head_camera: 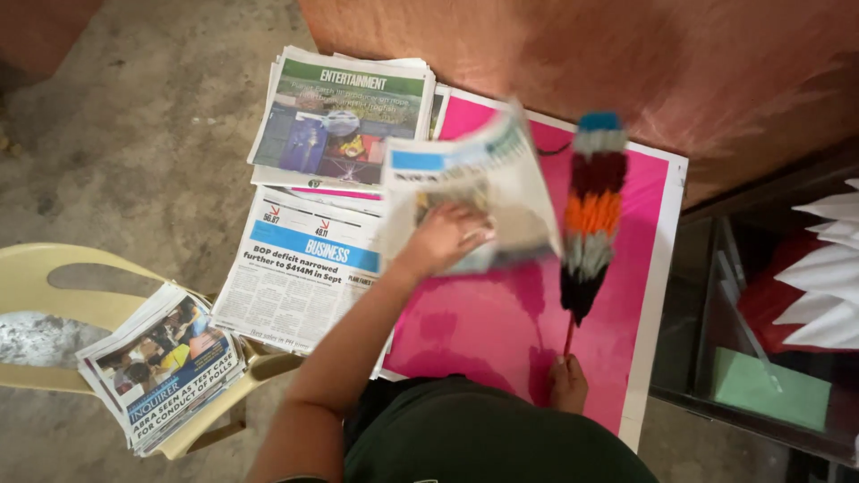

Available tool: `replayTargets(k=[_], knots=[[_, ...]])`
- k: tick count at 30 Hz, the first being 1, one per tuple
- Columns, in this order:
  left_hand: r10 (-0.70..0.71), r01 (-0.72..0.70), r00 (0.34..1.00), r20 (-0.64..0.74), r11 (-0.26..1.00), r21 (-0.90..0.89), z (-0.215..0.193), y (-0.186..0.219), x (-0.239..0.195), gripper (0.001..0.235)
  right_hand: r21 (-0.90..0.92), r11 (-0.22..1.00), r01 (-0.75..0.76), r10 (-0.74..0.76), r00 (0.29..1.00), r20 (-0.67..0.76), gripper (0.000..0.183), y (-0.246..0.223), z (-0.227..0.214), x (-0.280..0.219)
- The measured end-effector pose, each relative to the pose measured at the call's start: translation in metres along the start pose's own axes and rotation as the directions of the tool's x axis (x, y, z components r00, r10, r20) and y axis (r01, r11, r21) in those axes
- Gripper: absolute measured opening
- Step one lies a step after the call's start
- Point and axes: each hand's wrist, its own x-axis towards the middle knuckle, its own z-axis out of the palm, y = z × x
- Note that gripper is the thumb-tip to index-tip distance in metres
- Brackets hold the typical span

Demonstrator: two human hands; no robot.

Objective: The person uses a feather duster to sweep dust off several newspaper pages laid out on a pink surface. They repeatedly pick up, flip, and sweep the newspapers, then stack them on a nearby chair.

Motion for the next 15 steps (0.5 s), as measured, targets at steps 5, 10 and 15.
replayTargets(k=[5, 10, 15], knots=[[-0.361, 0.224, 0.912, 0.193, 0.835, 0.502, 0.094, -0.01, -0.085, 0.053, -0.429, 0.892, 0.146, -0.207, 0.973, -0.101, 0.026, -0.051, 0.032, -0.019], [-0.318, 0.139, 0.896, 0.309, 0.863, 0.486, 0.102, 0.043, -0.107, 0.07, -0.533, 0.823, 0.196, -0.277, 0.958, -0.075, 0.032, -0.06, 0.039, -0.019], [-0.381, 0.331, 0.864, 0.328, 0.923, 0.199, 0.108, 0.02, -0.083, 0.081, -0.43, 0.879, 0.208, -0.265, 0.961, -0.077, 0.03, -0.072, 0.037, -0.018]])
